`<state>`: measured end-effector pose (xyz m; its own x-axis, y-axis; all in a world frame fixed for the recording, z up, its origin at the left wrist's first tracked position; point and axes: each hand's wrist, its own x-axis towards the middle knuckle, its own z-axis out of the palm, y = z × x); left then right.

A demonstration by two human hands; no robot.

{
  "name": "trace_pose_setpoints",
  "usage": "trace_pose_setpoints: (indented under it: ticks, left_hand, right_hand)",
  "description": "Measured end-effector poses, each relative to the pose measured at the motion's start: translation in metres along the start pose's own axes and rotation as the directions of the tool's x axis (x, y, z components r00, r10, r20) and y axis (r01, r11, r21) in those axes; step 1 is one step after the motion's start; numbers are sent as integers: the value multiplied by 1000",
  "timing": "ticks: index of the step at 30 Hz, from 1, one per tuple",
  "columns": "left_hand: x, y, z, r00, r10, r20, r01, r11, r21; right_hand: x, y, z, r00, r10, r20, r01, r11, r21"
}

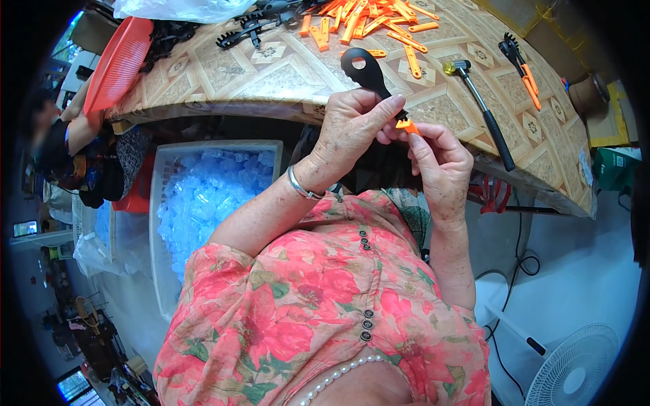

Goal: The person assembles small plastic components by inserting orange handles into black plastic heads. They use a hammer to tap the handles into place, then place the finished items on the table. The person also sorts through a bag of orange parts and arranges them on the workspace.

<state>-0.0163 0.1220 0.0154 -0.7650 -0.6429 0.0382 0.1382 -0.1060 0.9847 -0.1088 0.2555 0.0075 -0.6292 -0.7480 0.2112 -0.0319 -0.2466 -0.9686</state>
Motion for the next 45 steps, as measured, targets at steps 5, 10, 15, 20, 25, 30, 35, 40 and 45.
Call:
trace_pose_setpoints:
  ticks: [5, 10, 15, 20, 25, 30, 35, 40, 45]
  left_hand:
    - [-2, 2, 0, 999, -6, 43, 10, 996, -88]
    - [-4, 7, 0, 998, -69, -1, 69, 994, -87]
    - [-8, 5, 2, 997, -76, 31, 80, 986, -148]
    - [-7, 2, 2, 997, -62, 35, 66, 988, -139]
    - [-7, 0, 5, 995, -74, 65, 83, 987, -141]
    - [-8, 1, 7, 995, -66, 81, 77, 987, -143]
    - [-9, 2, 9, 997, -50, 61, 56, 993, -102]
    - [-10, 0, 9, 998, -35, 53, 40, 996, -84]
    - [-12, 2, 8, 996, -48, 69, 55, 993, -105]
  right_hand:
    - [1, 3, -6, 995, 99, 11, -99, 993, 71]
    - [0, 11, -7, 999, 33, -31, -33, 999, 11]
    - [-2, 10, -4, 994, -4, -113, 1, 1000, -28]
    - [1, 9, -11, 975, -219, -41, 195, 927, -320]
    - [2, 10, -12, 911, -413, -10, 363, 812, -457]
    - [0, 11, -14, 916, -399, -26, 337, 805, -489]
    - [-1, 9, -13, 907, -420, -37, 357, 812, -462]
    - [-3, 11, -12, 907, -417, -56, 352, 826, -440]
    - [-3, 16, -9, 927, -368, -77, 313, 869, -383]
